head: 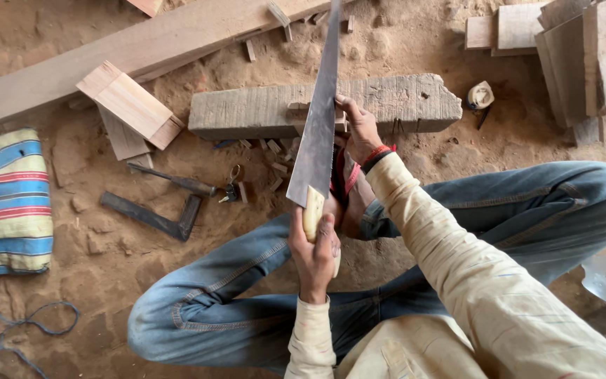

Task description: The person sits on the ground and uses a hand saw to cut small wooden blocks placed on a larger wooden plank. The person repeatedly saws through the blocks, separating them into smaller pieces.

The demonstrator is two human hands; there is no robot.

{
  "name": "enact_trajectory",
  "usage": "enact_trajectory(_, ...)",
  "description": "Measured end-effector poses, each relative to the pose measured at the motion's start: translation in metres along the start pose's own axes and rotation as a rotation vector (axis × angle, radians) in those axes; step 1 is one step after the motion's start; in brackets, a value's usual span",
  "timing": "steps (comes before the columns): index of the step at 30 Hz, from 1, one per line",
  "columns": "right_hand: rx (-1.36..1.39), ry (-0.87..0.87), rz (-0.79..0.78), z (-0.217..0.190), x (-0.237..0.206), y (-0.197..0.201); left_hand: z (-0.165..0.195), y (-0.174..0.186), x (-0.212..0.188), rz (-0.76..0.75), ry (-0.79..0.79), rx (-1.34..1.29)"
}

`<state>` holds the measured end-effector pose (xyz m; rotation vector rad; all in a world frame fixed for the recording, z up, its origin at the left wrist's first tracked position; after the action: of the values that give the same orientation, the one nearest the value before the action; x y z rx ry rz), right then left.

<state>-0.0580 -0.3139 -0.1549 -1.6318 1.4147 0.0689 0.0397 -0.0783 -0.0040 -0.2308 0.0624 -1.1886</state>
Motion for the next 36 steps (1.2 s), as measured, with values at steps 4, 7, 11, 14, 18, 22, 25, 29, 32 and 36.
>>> enact_trajectory(4, -0.049, 0.036, 0.024, -0.005, 0.000, 0.003, -0.005, -0.021, 0.044, -0.047, -0.173, 0.166)
enact_trajectory(7, -0.054, 0.038, 0.039, -0.007, 0.001, 0.005, -0.013, -0.035, 0.064, -0.046, -0.095, 0.018)
enact_trajectory(11, -0.073, 0.036, 0.095, -0.008, 0.000, 0.010, 0.010, -0.017, 0.005, -0.037, -0.002, 0.151)
enact_trajectory(14, -0.043, 0.040, 0.059, -0.011, -0.002, 0.009, 0.013, 0.011, -0.050, 0.058, 0.123, 0.012)
enact_trajectory(18, -0.055, 0.047, 0.051, -0.013, -0.004, 0.008, 0.004, 0.016, -0.043, 0.051, 0.048, 0.158)
enact_trajectory(22, -0.038, 0.039, 0.057, -0.012, -0.005, 0.007, 0.006, -0.026, 0.053, -0.046, -0.250, 0.299)
enact_trajectory(25, -0.006, 0.068, 0.044, -0.013, -0.004, 0.006, 0.019, -0.050, 0.086, -0.042, -0.307, 0.388)
enact_trajectory(29, -0.011, 0.141, 0.052, -0.015, 0.000, 0.008, 0.065, -0.050, 0.010, -0.121, -0.354, 0.504)
enact_trajectory(32, 0.027, 0.105, 0.079, -0.011, 0.001, 0.017, 0.060, -0.012, -0.055, -0.070, -0.094, 0.592)
enact_trajectory(36, -0.064, -0.004, -0.047, -0.008, -0.005, 0.013, 0.053, 0.009, -0.087, -0.079, -0.096, 0.557)
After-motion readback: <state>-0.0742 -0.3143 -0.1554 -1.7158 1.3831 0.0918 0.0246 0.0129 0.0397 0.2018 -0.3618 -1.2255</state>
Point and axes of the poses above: each hand's wrist, its own x-axis towards the middle knuckle, its own y-axis out of the back of the hand, z = x × y, the point moved 10 cm from there along x, towards the middle knuckle, and after that the axes turned 10 degrees about -y, right-handed, at the moved point
